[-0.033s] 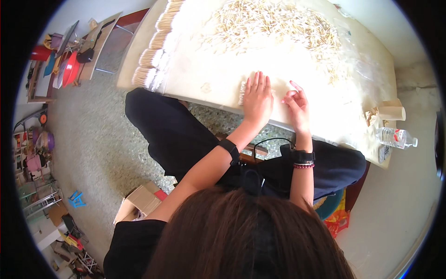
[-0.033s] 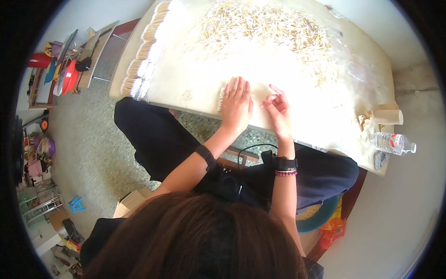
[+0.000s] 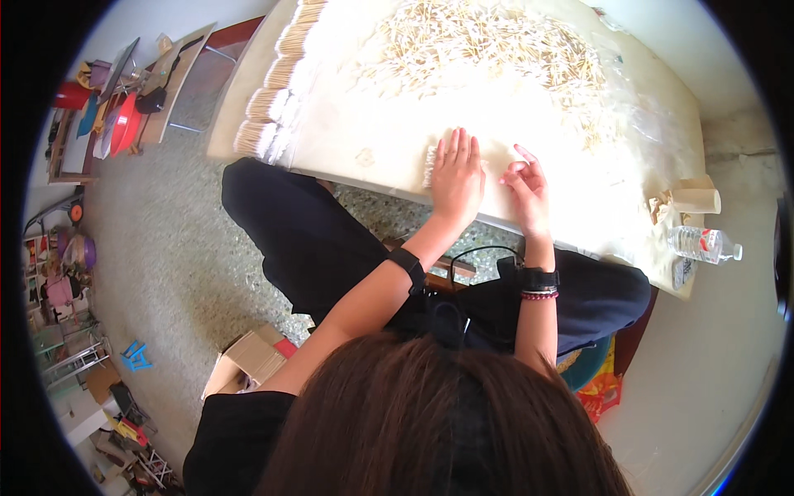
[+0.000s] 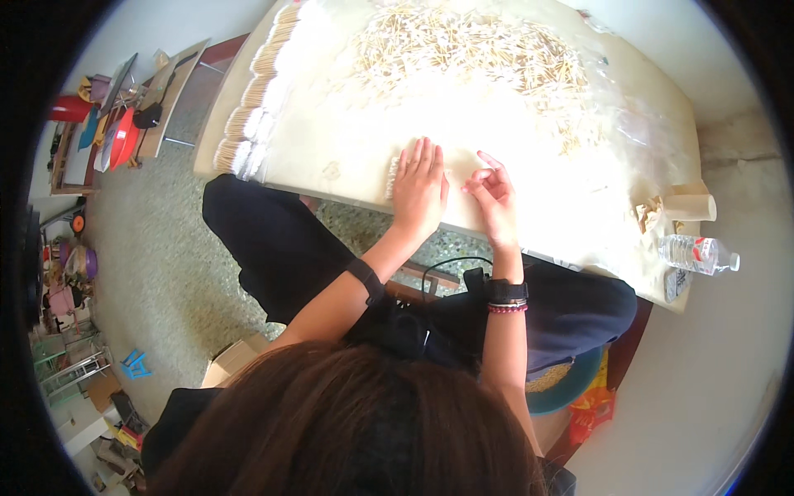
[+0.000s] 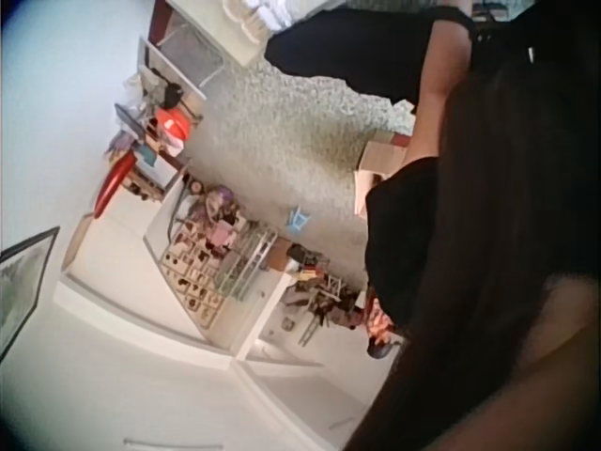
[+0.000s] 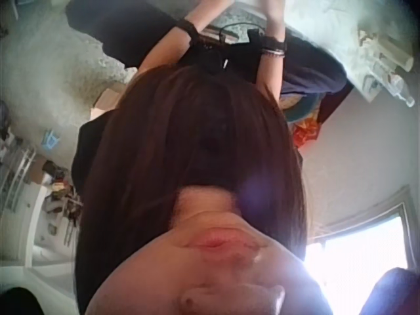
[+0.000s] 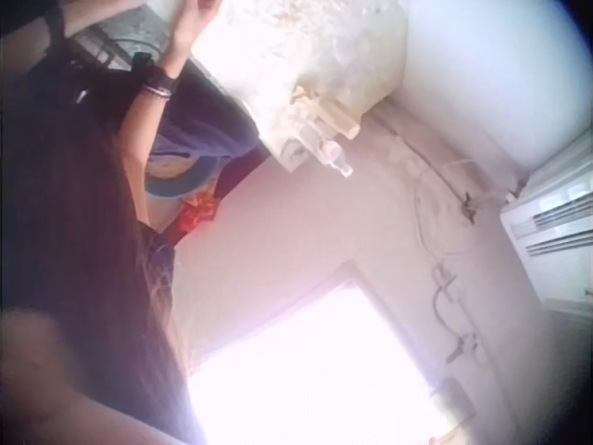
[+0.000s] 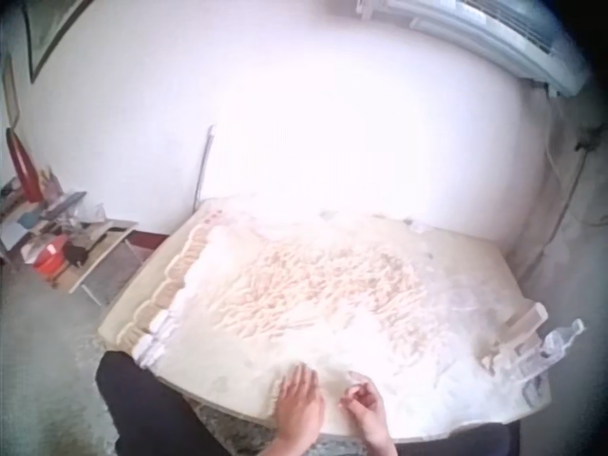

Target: The recorder is organizing cotton swabs into bundles and placing them into small plastic bags.

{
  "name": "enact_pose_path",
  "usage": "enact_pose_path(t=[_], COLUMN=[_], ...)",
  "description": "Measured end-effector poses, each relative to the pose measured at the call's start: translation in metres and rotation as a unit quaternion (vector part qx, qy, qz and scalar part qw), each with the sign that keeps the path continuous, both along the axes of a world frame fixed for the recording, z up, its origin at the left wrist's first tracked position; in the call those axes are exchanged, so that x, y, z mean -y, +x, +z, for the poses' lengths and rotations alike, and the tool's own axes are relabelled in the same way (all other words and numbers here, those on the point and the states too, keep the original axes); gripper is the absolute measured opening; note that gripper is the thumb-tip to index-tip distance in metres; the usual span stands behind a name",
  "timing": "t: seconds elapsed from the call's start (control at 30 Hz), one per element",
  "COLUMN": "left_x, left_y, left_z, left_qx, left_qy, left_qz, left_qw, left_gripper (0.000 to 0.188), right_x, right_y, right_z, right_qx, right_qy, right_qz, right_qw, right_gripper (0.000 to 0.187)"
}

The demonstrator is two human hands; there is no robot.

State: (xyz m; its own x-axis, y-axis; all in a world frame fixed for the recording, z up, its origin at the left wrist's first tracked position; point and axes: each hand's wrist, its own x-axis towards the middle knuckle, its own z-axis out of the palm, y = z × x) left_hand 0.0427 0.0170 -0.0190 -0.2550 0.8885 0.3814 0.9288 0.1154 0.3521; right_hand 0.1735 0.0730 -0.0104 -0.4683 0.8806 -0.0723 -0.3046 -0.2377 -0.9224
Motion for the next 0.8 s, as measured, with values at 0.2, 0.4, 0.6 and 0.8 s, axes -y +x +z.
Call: enact_pose_path(t=[0.2, 0.4, 0.6, 0.8], left_x=[0.002, 0.000, 0.000, 0.006], left_y=[0.001, 0.004, 0.005, -0.006], left_z=[0.004, 0.002, -0.003, -0.003], left_qx=[0.010, 0.010, -0.031, -0.058], left_qy=[-0.007, 0.004, 0.001, -0.009], left_qz=[-0.005, 0.002, 0.005, -0.016], left_qw=[1.000, 1.000, 1.000, 0.998], left_gripper=[0.042, 0.043, 0.048, 0.051], right_x=[-0.003, -0.004, -0.002, 0.001], right_y=[0.003, 0.006, 0.006, 0.003], right_z=[-0.005, -0.007, -0.008, -0.009], right_qx=[-0.026, -0.038, -0.046, -0.045], right_qy=[-0.004, -0.028, -0.030, -0.010], right_qz=[0.014, 0.014, 0.003, 0.014], right_qw=[1.000, 0.999, 0.998, 0.999], right_gripper=[0.045, 0.045, 0.046, 0.046])
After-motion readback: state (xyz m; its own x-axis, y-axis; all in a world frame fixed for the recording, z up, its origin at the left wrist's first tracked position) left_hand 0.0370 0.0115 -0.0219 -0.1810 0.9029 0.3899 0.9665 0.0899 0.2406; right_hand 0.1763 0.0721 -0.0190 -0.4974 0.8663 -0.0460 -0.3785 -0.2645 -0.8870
